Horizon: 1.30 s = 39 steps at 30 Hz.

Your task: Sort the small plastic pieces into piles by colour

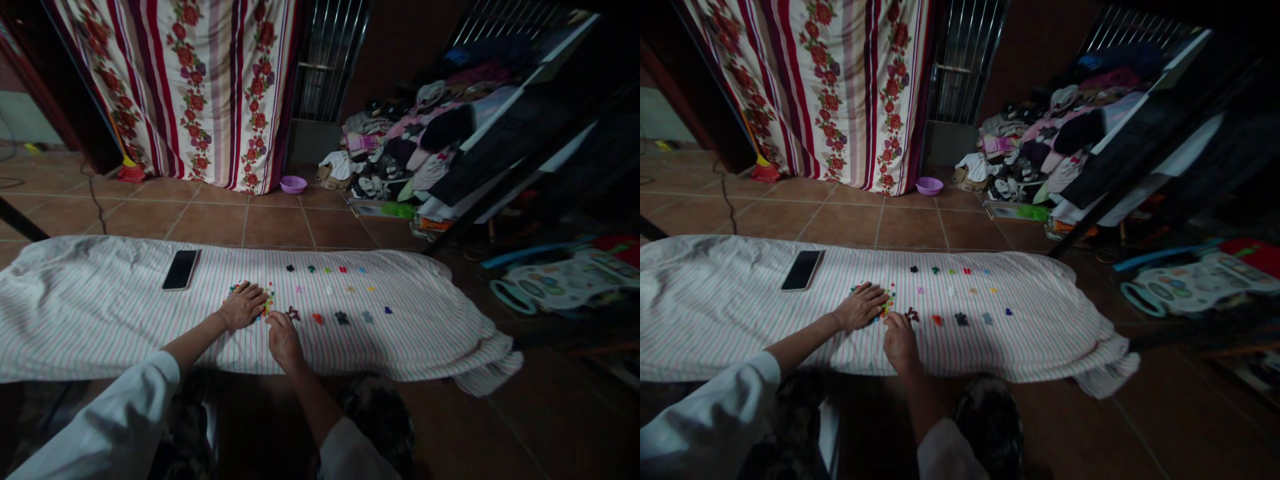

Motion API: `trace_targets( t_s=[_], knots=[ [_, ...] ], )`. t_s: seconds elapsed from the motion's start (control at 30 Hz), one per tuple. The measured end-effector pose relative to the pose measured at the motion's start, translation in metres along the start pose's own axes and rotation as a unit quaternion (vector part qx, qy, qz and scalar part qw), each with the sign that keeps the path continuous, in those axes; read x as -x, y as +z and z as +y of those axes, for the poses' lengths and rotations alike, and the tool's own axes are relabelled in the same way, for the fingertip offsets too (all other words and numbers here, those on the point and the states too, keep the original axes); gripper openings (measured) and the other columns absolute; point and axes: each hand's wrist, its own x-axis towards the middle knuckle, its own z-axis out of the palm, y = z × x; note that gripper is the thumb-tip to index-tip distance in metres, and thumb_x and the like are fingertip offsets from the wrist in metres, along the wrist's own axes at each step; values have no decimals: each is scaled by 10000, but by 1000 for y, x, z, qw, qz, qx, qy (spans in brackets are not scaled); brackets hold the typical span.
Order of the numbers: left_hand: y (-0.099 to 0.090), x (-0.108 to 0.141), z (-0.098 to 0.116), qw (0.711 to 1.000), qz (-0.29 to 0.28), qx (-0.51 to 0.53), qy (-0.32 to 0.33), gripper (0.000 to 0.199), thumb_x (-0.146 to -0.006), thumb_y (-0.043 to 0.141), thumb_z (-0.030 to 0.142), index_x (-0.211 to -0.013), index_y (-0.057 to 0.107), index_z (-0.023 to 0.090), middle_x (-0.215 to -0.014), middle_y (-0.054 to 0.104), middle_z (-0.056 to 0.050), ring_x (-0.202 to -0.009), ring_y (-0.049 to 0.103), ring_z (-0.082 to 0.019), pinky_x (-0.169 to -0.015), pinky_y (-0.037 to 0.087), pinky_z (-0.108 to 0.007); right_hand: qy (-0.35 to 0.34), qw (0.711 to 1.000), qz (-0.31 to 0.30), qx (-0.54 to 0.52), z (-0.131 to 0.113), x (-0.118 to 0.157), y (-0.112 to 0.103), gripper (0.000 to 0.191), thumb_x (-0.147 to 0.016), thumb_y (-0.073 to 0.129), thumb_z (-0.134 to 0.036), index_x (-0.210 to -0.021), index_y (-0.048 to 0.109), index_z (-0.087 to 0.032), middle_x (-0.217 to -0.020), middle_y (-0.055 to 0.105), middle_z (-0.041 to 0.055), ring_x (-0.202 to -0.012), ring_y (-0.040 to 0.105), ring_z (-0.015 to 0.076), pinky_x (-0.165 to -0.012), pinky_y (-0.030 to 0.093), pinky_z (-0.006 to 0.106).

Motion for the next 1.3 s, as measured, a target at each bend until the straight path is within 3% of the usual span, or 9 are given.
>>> trace_targets(
  t_s=[0.13,0.3,0.47,0.7,0.87,1.03,1.3],
  knots=[
    [1,34,8,999,24,-14,-22,469,-976,314,357,-1407,451,232,-1462,472,-83,-1406,340,-267,-1143,280,-518,3,1000,5,0,1,0,1,393,-777,373,-1,-962,668,-182,-1054,637,93,-1003,553,202,-912,485,355],
    [8,80,16,991,76,-49,-94,544,-971,343,386,-1490,300,228,-1555,314,-122,-1463,220,-286,-1130,309,-481,-10,1000,4,0,3,0,1,404,-764,370,12,-964,675,-161,-1053,643,112,-1018,555,214,-911,495,362],
    [23,106,17,973,128,-67,-183,759,-925,401,528,-1531,133,158,-1552,270,-213,-1451,228,-342,-1109,321,-529,-1,1000,1,-1,2,-1,0,409,-760,374,8,-962,680,-173,-1048,642,106,-1033,554,215,-925,493,368],
    [38,77,6,967,137,-66,-205,716,-932,361,524,-1527,164,178,-1502,375,-206,-1411,333,-323,-1098,337,-522,4,1000,-7,-2,-1,-2,-3,395,-778,367,-10,-961,672,-182,-1056,638,98,-1035,560,209,-924,498,370],
    [36,58,0,972,105,-66,-200,669,-930,330,542,-1498,283,194,-1513,380,-156,-1410,345,-293,-1119,312,-490,8,1000,-13,-6,-1,-2,-3,416,-752,374,2,-967,675,-190,-1053,641,95,-1038,561,207,-932,498,373],
    [33,45,-5,978,94,-55,-177,625,-946,315,501,-1494,293,202,-1528,359,-140,-1417,332,-281,-1113,309,-482,7,1000,-10,-15,-1,-2,-4,418,-747,377,3,-975,670,-189,-1052,638,95,-1047,559,208,-939,496,381],
    [34,21,-9,985,72,-25,-158,551,-959,312,474,-1451,391,240,-1535,350,-120,-1431,294,-319,-1093,321,-530,-6,1000,7,-20,-1,-2,-3,383,-776,375,-8,-967,658,-183,-1043,633,100,-1012,564,201,-921,496,365]
  ],
)
